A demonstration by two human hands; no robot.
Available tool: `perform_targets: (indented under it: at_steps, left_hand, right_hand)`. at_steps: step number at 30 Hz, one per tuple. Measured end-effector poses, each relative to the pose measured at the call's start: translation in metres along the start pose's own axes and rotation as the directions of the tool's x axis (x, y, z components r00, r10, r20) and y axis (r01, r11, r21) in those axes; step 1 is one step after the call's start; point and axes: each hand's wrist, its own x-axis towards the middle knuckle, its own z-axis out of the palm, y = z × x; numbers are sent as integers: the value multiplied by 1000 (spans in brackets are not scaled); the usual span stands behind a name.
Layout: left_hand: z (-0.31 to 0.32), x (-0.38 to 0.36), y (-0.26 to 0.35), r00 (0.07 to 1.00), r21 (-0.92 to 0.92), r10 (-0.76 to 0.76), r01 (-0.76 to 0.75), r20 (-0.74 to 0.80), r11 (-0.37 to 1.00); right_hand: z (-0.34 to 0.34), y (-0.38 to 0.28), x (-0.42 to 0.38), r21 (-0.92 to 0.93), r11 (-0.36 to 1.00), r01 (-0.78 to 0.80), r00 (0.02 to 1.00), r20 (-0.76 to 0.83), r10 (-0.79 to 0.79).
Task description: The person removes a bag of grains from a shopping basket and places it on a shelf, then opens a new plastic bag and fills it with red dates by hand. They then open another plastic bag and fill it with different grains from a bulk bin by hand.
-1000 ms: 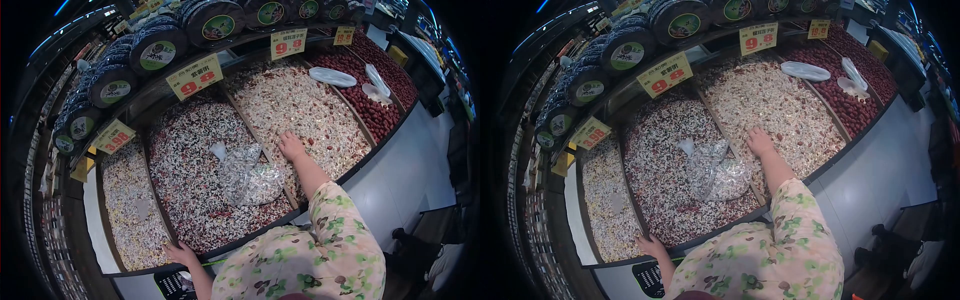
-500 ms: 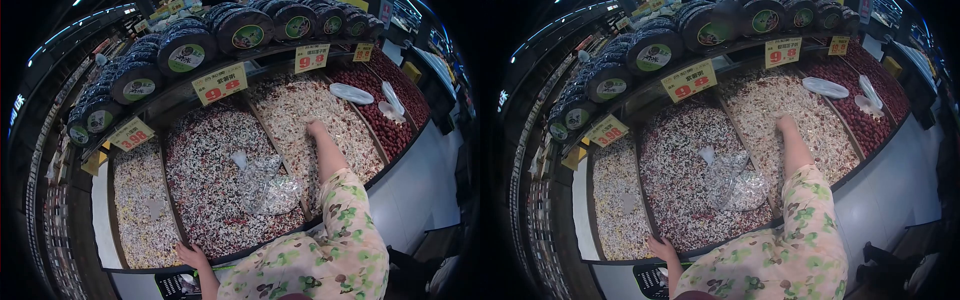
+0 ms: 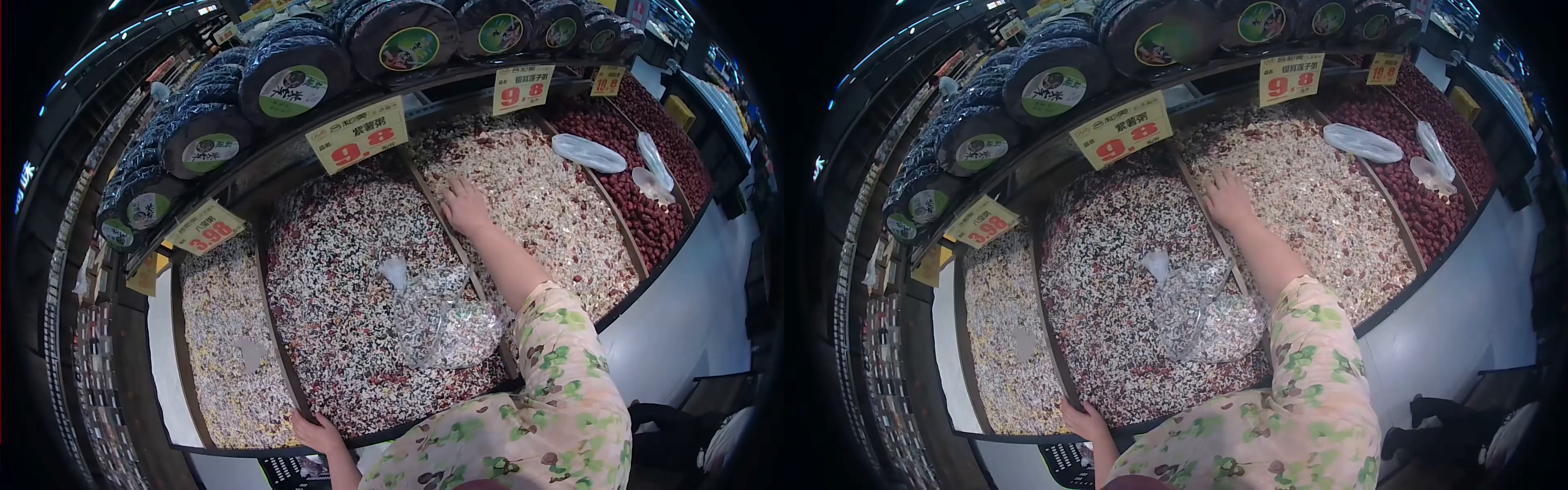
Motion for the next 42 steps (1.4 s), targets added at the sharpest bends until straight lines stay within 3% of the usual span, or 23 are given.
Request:
perform_targets:
  at_steps: [3, 5, 7, 13, 17, 19, 22, 26, 28, 30, 33, 35, 39, 42]
  left_hand:
    - [-5, 2, 5, 1000, -6, -3, 3, 14, 1000]
    - [-5, 3, 5, 999, -20, -14, 14, 39, 1000]
    - [-2, 2, 1, 1000, -8, 24, -24, 16, 1000]
    - [-3, 3, 5, 1000, -42, -13, 14, 21, 999]
    - [-6, 4, 7, 998, -70, -31, 34, 47, 997]
    - [-5, 3, 4, 999, -66, -25, 28, 34, 997]
    - [-6, 4, 6, 999, -70, -27, 30, 42, 997]
    - [-5, 3, 7, 1000, -53, -11, 12, 29, 998]
    - [-5, 3, 6, 999, -42, -20, 21, 28, 999]
    - [-6, 2, 7, 1000, -43, -18, 19, 25, 999]
    - [-5, 2, 8, 999, -35, -16, 17, 37, 999]
    - [-6, 3, 8, 998, -16, -34, 35, 58, 999]
    - [-9, 2, 10, 998, -33, -33, 35, 59, 999]
    - [-7, 1, 9, 998, -17, -37, 38, 55, 999]
  right_hand:
    - [23, 5, -6, 1, 994, 109, 990, 90, -108]
    - [30, 17, -7, -26, 995, 94, 990, 108, -91]
    - [24, 23, -5, -6, 997, 73, 970, 233, -70]
    - [20, 53, -4, -76, 992, 96, 979, 185, -81]
    - [15, 80, 3, -195, 981, 13, 962, 269, 41]
    - [1, 92, 13, -136, 966, -219, 838, 481, 257]
    - [1, 118, 18, -81, 961, -265, 819, 506, 269]
    - [-15, 119, 4, 10, 969, -247, 843, 495, 210]
    - [-27, 90, -24, -21, 986, -168, 953, 253, 168]
    - [-41, 57, -54, 26, 998, -66, 980, 188, 60]
    - [-43, 15, -104, 149, 988, -30, 970, 242, -8]
    - [-33, 6, -127, 177, 984, -33, 987, 159, 4]
    - [-40, 18, -123, 138, 990, -27, 982, 190, 0]
    - [-38, 37, -111, 48, 996, 79, 955, 283, -89]
